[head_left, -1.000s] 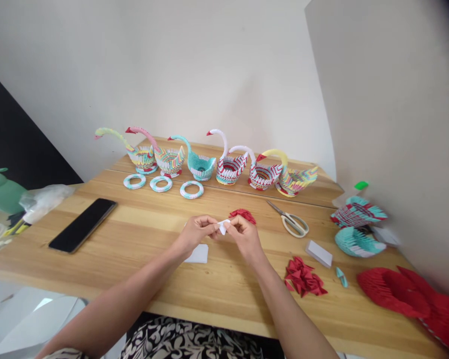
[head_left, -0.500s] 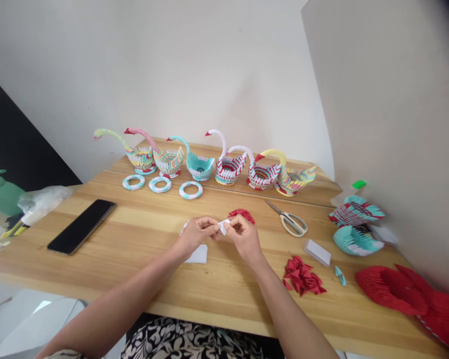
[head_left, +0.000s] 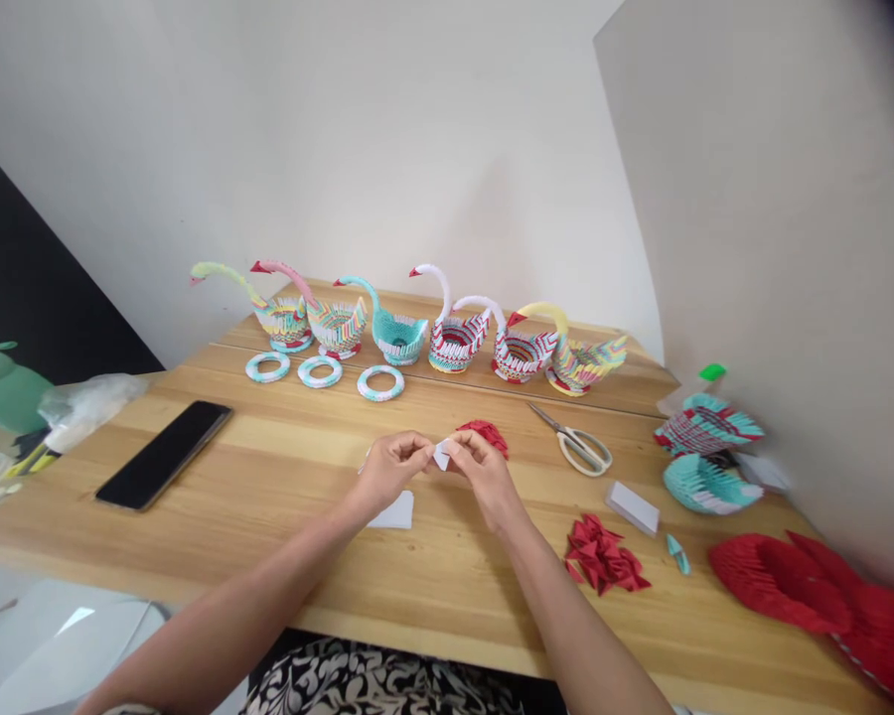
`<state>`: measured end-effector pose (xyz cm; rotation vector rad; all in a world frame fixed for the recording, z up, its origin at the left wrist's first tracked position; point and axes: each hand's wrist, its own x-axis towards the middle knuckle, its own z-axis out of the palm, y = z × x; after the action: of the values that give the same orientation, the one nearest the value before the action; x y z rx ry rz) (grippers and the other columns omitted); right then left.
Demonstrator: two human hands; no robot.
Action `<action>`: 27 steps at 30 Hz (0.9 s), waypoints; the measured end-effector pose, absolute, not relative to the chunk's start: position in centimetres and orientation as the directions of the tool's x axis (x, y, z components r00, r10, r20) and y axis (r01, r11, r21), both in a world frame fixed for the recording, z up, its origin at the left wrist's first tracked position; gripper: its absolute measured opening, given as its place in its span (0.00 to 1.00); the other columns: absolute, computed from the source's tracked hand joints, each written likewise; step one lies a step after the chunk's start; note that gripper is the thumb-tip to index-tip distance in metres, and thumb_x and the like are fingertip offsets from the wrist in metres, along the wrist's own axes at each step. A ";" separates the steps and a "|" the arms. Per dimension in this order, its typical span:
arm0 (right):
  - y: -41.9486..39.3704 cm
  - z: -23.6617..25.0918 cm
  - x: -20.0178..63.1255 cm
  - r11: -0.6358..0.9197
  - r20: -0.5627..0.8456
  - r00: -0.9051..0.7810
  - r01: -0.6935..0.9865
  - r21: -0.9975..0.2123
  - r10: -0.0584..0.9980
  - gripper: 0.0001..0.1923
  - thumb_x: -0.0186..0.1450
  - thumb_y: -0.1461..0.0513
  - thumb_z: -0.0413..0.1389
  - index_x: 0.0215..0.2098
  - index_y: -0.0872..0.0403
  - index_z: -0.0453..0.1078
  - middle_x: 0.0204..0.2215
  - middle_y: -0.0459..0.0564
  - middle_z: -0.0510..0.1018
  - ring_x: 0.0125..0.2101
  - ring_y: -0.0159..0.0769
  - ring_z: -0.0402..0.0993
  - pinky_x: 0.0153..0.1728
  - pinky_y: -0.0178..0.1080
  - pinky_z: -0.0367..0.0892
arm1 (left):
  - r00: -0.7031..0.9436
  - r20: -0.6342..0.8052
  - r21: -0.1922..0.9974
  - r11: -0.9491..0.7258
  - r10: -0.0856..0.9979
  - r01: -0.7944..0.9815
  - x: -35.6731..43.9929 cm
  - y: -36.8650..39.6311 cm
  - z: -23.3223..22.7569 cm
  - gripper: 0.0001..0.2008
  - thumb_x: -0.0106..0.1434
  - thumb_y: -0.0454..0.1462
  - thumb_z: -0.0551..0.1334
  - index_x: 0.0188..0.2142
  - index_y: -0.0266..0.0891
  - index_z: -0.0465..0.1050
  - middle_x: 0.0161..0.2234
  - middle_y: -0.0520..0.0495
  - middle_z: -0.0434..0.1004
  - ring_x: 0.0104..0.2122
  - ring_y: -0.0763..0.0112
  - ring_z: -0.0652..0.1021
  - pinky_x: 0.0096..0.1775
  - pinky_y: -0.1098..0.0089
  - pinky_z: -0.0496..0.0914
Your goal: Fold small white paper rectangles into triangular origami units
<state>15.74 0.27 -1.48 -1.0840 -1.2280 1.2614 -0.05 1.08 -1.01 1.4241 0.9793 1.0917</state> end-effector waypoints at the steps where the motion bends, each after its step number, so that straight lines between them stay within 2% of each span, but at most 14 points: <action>1: 0.2 -1.5 15.7 0.050 0.056 -0.073 -0.071 -0.996 0.996 0.14 0.57 0.52 0.59 0.30 0.54 0.67 0.25 0.44 0.71 0.27 0.32 0.67 0.31 0.35 0.63 | 0.258 0.137 0.988 -0.149 0.956 0.026 0.0 1.0 -1.0 0.10 0.57 0.40 0.61 0.26 0.35 0.73 0.24 0.49 0.75 0.26 0.73 0.73 0.32 0.73 0.66; 5: 0.2 -1.9 15.9 0.113 0.112 -0.058 0.012 -0.994 0.992 0.15 0.59 0.52 0.58 0.24 0.54 0.66 0.21 0.43 0.69 0.25 0.31 0.65 0.30 0.34 0.61 | 0.292 0.187 0.976 -0.210 0.938 0.049 0.3 0.6 -1.1 0.11 0.58 0.41 0.60 0.26 0.35 0.74 0.24 0.49 0.75 0.25 0.74 0.71 0.30 0.75 0.63; 9: 0.3 -2.3 16.1 0.080 0.082 -0.045 -0.038 -0.996 0.996 0.18 0.61 0.49 0.55 0.22 0.54 0.64 0.20 0.43 0.67 0.24 0.31 0.64 0.29 0.34 0.62 | 0.289 0.149 0.981 -0.177 0.946 0.074 0.5 0.6 -1.1 0.11 0.57 0.41 0.61 0.24 0.35 0.73 0.21 0.52 0.71 0.23 0.76 0.68 0.27 0.76 0.61; 15: 0.2 -1.4 16.0 0.035 0.049 -0.092 -0.144 -0.989 0.995 0.21 0.62 0.45 0.51 0.31 0.55 0.69 0.28 0.49 0.74 0.28 0.35 0.69 0.34 0.38 0.67 | 0.192 0.101 0.995 -0.101 0.976 -0.011 0.3 1.0 -0.9 0.11 0.57 0.41 0.60 0.24 0.35 0.72 0.22 0.52 0.69 0.22 0.76 0.67 0.28 0.74 0.62; 18: 0.1 -1.4 15.8 0.097 0.100 -0.135 -0.032 -0.995 0.986 0.16 0.59 0.50 0.57 0.32 0.54 0.68 0.26 0.47 0.74 0.28 0.34 0.69 0.32 0.37 0.66 | 0.166 0.095 0.995 -0.089 0.981 -0.046 0.3 1.1 -0.6 0.12 0.56 0.42 0.61 0.24 0.35 0.71 0.21 0.53 0.68 0.22 0.77 0.67 0.27 0.74 0.62; 21: 0.1 -1.5 15.9 0.219 0.214 -0.049 0.145 -0.965 0.976 0.12 0.59 0.54 0.58 0.29 0.54 0.67 0.25 0.46 0.73 0.27 0.34 0.69 0.31 0.36 0.65 | 0.196 0.083 0.995 -0.069 0.977 -0.077 0.3 1.0 -0.3 0.14 0.57 0.44 0.61 0.24 0.35 0.71 0.22 0.51 0.70 0.22 0.76 0.68 0.28 0.74 0.63; 24: -0.1 -1.4 16.1 0.350 0.377 0.019 0.328 -0.877 0.926 0.06 0.61 0.58 0.56 0.30 0.53 0.69 0.28 0.47 0.75 0.32 0.36 0.70 0.37 0.38 0.65 | 0.247 0.011 0.991 0.022 0.969 -0.130 0.0 0.9 -0.1 0.19 0.59 0.49 0.58 0.28 0.34 0.73 0.23 0.49 0.72 0.22 0.75 0.70 0.29 0.72 0.65; 27: -0.3 -1.3 16.2 0.446 0.491 -0.016 0.447 -0.776 0.871 0.04 0.62 0.62 0.54 0.30 0.51 0.71 0.29 0.47 0.76 0.33 0.37 0.71 0.39 0.39 0.64 | 0.321 -0.056 0.974 0.123 0.945 -0.192 -0.2 1.0 -0.1 0.21 0.59 0.51 0.58 0.28 0.33 0.73 0.23 0.48 0.73 0.22 0.74 0.72 0.29 0.71 0.67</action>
<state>16.24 -0.28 -1.33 -1.1644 -1.6424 0.5030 -0.20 0.95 -0.07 1.1251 0.8673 1.0028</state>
